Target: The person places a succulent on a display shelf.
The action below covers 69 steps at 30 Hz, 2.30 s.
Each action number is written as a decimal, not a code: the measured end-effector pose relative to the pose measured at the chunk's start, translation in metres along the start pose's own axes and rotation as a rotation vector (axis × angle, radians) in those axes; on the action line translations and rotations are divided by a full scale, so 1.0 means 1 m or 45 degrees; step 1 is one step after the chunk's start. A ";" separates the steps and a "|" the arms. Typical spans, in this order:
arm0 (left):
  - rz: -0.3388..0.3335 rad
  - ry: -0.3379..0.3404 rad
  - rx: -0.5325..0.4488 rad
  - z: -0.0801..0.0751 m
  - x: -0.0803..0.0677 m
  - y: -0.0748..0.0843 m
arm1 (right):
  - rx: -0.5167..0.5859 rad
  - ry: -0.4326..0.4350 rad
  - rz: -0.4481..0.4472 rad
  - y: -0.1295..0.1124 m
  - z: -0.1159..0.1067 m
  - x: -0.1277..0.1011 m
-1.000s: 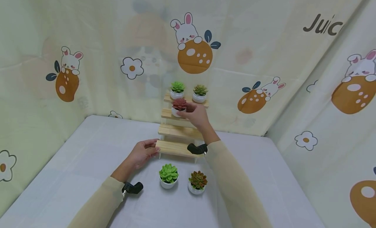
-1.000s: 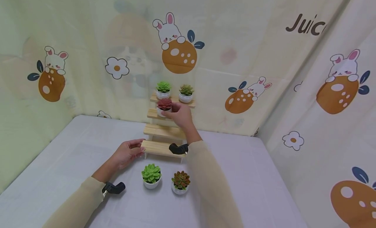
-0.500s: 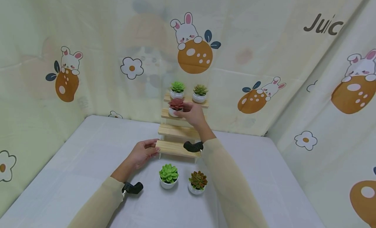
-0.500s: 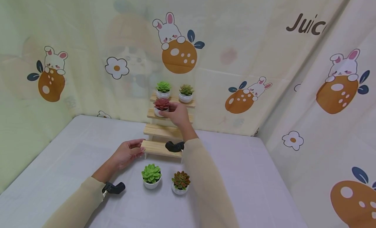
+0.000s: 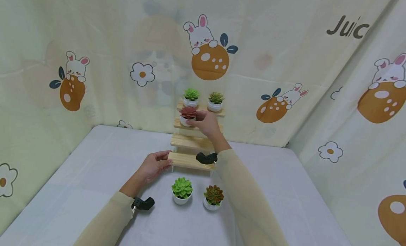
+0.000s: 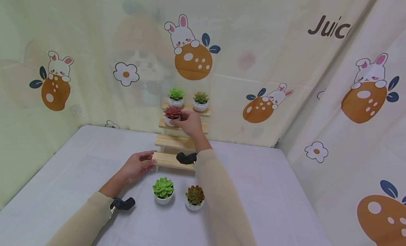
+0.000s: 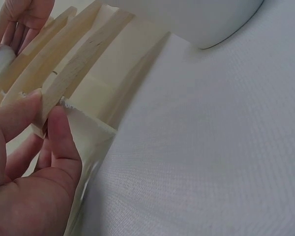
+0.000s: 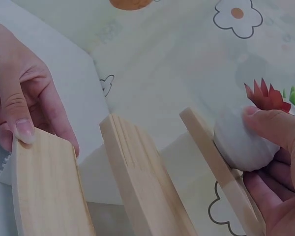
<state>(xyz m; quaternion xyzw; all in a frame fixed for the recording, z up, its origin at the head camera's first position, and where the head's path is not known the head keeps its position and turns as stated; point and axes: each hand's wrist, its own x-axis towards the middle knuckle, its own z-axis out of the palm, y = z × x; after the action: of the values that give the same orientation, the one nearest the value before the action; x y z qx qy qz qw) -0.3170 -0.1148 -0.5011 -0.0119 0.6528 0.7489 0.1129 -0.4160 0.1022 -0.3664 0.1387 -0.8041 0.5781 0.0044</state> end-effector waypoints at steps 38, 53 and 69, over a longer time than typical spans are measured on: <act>0.040 -0.025 0.013 -0.002 0.003 -0.003 | 0.239 0.156 -0.130 0.024 -0.027 -0.070; 0.014 -0.013 0.008 -0.001 0.002 -0.002 | 0.227 0.134 -0.060 0.058 -0.040 -0.141; 0.027 -0.030 0.009 -0.001 0.002 -0.002 | 0.212 -0.013 0.103 0.096 -0.040 -0.210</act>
<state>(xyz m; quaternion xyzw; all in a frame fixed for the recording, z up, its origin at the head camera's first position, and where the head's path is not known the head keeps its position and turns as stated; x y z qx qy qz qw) -0.3189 -0.1151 -0.5036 0.0041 0.6542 0.7479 0.1126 -0.2424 0.2135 -0.4774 0.1090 -0.7581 0.6420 -0.0349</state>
